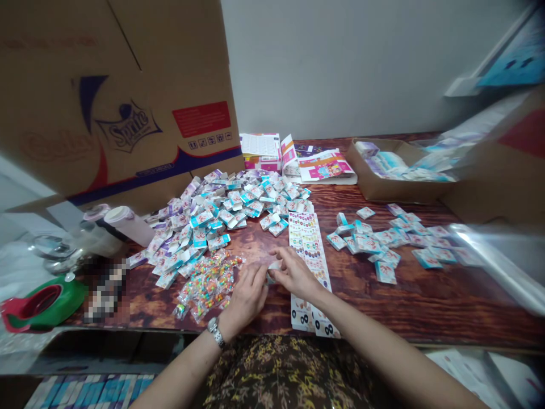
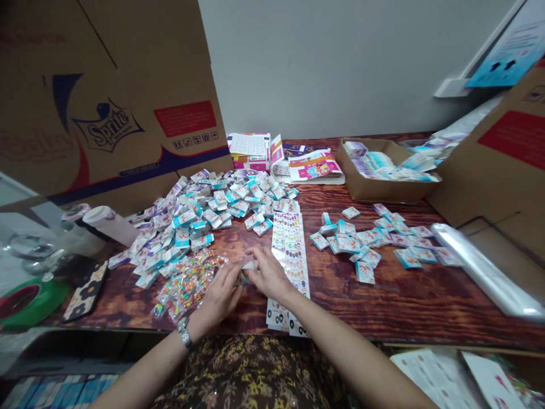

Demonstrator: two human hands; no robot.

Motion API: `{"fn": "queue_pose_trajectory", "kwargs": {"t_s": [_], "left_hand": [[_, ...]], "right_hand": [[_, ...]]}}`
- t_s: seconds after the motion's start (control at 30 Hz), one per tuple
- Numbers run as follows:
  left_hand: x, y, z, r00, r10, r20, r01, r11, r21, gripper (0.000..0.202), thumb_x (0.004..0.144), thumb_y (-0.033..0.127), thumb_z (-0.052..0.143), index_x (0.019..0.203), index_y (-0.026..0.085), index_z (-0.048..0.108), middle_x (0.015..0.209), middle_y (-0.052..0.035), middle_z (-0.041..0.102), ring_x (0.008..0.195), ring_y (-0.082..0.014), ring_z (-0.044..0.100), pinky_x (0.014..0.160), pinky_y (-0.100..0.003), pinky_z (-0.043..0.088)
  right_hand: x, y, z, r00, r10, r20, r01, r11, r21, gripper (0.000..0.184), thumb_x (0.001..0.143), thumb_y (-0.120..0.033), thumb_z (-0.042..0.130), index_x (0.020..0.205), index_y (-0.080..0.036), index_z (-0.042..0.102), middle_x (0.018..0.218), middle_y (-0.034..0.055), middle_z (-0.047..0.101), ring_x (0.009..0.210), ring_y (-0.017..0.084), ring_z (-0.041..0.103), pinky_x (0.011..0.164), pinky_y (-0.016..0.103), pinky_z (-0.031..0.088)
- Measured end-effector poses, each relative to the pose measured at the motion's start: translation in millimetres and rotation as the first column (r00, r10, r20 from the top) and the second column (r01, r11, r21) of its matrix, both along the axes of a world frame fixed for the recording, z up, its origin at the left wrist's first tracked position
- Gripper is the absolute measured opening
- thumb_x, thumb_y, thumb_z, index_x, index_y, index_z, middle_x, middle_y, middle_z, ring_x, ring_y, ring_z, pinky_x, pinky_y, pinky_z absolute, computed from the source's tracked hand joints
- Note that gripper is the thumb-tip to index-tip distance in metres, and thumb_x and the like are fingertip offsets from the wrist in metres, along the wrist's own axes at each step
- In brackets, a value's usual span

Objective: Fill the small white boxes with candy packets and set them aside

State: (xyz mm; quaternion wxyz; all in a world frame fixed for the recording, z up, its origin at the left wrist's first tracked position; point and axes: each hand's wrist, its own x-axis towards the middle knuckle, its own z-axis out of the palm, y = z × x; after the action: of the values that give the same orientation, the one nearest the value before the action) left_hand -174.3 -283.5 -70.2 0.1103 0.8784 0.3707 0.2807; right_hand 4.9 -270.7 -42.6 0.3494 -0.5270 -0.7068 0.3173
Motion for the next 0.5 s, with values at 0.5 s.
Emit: {"fn": "queue_pose_trajectory", "kwargs": {"t_s": [0.5], "left_hand": [[4.1,3.4,9.4,0.999,-0.041,0.015,0.042,0.994,-0.101,0.038,0.084,0.011,0.042,0.121,0.019,0.041,0.110,-0.0122,0.051,0.109,-0.0253,0.048,0.091,-0.043,0.044]], "right_hand": [[-4.3,0.1,-14.8,0.981,-0.037,-0.191,0.007,0.988,-0.152,0.031,0.079,-0.027,0.055,0.110,-0.024,0.051,0.073,-0.0030,0.052,0.061,0.013,0.048,0.057,0.024,0.037]]}}
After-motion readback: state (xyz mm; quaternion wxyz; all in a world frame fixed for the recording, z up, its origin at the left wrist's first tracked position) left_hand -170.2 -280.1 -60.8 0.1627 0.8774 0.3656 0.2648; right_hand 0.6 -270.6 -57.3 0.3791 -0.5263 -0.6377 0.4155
